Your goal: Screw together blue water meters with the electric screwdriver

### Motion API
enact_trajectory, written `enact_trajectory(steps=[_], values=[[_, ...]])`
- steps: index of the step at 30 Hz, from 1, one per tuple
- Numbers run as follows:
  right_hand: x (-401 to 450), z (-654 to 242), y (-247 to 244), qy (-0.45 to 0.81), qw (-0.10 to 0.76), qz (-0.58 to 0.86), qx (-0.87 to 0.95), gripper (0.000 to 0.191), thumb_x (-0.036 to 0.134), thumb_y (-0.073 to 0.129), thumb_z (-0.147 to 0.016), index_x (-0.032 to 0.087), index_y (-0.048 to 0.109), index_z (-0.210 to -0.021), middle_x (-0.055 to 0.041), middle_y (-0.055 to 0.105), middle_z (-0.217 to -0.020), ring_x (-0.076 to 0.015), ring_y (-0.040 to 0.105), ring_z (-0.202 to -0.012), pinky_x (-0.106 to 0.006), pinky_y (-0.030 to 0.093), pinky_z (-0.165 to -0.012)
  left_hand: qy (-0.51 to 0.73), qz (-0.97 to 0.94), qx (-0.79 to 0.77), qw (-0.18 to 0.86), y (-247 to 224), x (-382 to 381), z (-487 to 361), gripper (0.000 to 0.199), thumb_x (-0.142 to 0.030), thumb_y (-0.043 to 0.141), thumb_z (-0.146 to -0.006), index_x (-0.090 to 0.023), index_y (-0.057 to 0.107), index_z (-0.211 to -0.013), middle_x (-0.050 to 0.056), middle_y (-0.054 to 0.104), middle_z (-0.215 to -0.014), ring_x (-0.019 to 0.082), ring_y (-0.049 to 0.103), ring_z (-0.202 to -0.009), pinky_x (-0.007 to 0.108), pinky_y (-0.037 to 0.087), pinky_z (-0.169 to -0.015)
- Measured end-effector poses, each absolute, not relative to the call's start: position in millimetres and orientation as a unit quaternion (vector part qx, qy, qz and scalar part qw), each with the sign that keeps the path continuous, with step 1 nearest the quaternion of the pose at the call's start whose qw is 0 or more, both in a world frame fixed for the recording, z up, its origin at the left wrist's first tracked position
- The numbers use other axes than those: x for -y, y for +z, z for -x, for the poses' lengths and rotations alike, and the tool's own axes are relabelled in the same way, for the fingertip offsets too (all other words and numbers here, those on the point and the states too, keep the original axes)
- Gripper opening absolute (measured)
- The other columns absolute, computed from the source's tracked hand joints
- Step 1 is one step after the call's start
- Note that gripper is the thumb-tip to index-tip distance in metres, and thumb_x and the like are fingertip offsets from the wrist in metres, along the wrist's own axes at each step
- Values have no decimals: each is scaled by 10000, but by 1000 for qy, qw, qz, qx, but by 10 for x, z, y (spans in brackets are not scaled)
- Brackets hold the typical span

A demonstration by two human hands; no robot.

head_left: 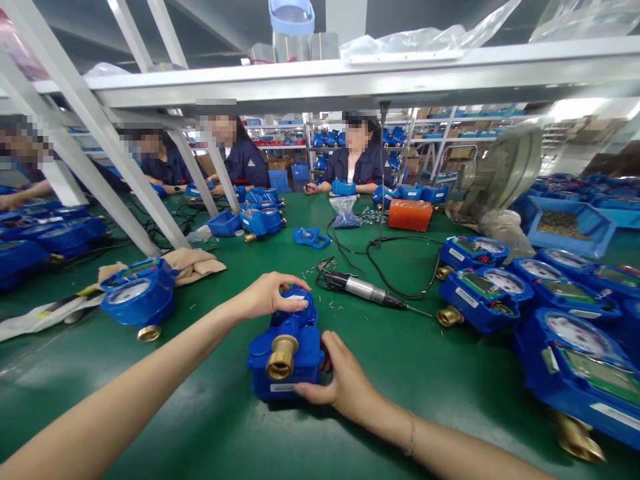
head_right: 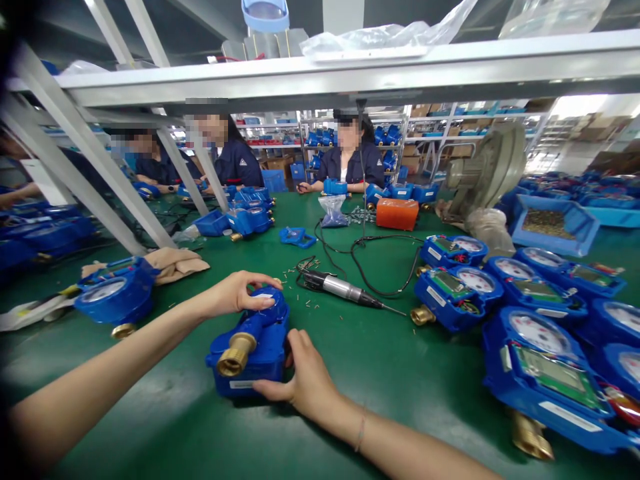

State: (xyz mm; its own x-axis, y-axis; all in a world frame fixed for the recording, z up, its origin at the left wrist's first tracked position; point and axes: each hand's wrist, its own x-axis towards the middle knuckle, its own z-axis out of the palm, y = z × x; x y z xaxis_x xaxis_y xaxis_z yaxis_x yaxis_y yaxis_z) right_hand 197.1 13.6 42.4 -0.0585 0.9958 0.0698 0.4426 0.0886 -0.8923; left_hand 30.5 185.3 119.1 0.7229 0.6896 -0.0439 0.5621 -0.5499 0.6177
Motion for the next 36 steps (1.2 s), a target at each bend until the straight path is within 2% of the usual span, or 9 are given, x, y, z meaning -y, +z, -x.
enact_trajectory(steps=[4,8,14,20,26,30,36], values=[[-133,-1956,392,351,390,573,629,507,309,864,-594,210,433,-843,23,448,-853,-133,422,-725,-243,340,-617,107,-873,-373,297,1179,-1848,-287,540,-613,688,-703,-253,731,-1102,23,737,-979,224,605,-926,277,455,-825],[-114,-1955,386,342,382,567,645,440,247,809,-642,209,465,-915,1,495,-913,-160,475,-802,-263,385,-686,119,-864,-398,284,1196,-1802,-250,554,-624,663,-714,-230,732,-1097,39,728,-978,224,600,-907,291,459,-829],[-144,-1960,463,381,375,575,619,622,404,866,-613,211,452,-1035,-54,581,-1061,-241,544,-965,-336,412,-831,137,-851,-423,281,1243,-1748,-190,582,-633,657,-694,-214,731,-1092,31,723,-918,214,595,-864,274,472,-780],[-163,-1912,485,383,379,585,606,635,361,880,-579,230,409,-984,-24,595,-984,-221,555,-914,-334,416,-816,152,-844,-429,285,1250,-1738,-150,572,-609,674,-681,-210,736,-1086,21,720,-843,204,597,-819,257,475,-736],[-125,-1864,476,387,389,589,593,674,322,881,-557,236,397,-1017,-29,577,-1025,-238,547,-974,-360,425,-870,156,-849,-414,287,1244,-1717,-145,544,-586,676,-692,-204,741,-1075,26,730,-890,208,599,-846,262,467,-762],[-115,-1870,492,393,392,580,596,668,309,879,-562,231,388,-1008,-19,565,-1000,-228,545,-950,-343,428,-851,156,-856,-400,288,1245,-1733,-140,535,-572,678,-699,-205,737,-1084,28,737,-935,211,597,-869,268,459,-792],[-93,-1871,474,390,388,576,604,698,332,879,-555,219,389,-1040,-36,557,-1031,-229,533,-957,-358,432,-859,139,-864,-367,315,1166,-1769,-177,551,-580,669,-726,-212,709,-1135,34,727,-1070,221,609,-939,270,454,-840]])
